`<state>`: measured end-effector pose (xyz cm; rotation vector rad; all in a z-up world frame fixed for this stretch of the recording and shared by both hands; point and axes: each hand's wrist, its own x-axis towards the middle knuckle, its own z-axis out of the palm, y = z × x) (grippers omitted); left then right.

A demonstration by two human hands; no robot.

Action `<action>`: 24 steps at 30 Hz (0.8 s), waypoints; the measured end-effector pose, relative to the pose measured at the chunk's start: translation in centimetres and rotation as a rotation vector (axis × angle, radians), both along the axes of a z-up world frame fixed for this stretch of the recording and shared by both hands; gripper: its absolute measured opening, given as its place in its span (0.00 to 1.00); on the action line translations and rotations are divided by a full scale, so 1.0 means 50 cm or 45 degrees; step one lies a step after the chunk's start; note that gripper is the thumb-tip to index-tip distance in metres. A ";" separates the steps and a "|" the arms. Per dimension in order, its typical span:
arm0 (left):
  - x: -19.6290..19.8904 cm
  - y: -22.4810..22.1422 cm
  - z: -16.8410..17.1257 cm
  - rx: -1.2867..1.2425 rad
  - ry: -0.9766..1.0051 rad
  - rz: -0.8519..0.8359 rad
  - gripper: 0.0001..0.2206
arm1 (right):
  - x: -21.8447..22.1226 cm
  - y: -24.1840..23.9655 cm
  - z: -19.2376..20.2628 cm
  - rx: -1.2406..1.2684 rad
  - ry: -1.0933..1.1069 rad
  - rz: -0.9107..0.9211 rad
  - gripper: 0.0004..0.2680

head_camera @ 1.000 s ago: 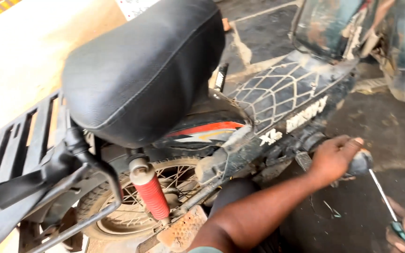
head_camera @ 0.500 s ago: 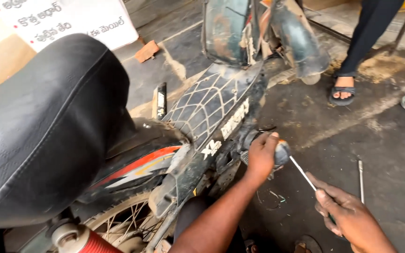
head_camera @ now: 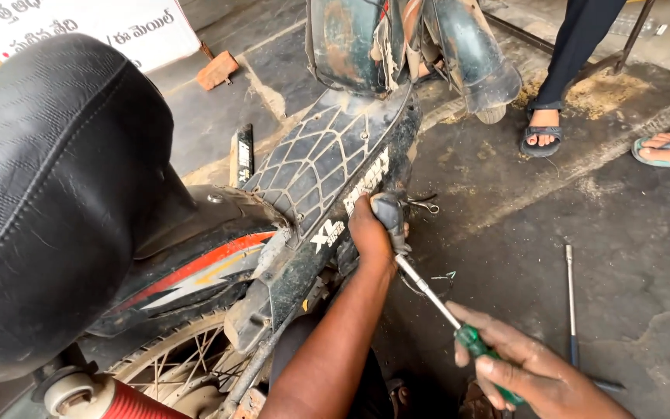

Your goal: The person crouches beside a motorcycle and works on its turn signal assembly, using a screwdriver to unscrew and remove the indicator lens, handling the bulb and orange lens cover, then reassembling the unit and screwing it back onto the motorcycle body.

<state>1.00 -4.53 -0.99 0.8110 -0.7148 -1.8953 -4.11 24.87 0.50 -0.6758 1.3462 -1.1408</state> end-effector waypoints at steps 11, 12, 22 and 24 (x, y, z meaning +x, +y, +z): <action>0.006 0.000 0.001 0.133 0.028 -0.087 0.17 | 0.065 -0.023 0.089 0.000 0.349 0.038 0.18; 0.009 -0.003 -0.013 0.162 0.069 -0.178 0.18 | 0.073 -0.024 0.108 -0.037 0.697 -0.065 0.16; -0.003 0.030 0.007 0.220 0.113 -0.629 0.17 | 0.058 -0.046 0.125 0.003 1.531 -0.471 0.15; -0.002 0.034 0.007 0.214 0.101 -0.644 0.17 | 0.056 -0.042 0.116 -0.053 1.554 -0.477 0.15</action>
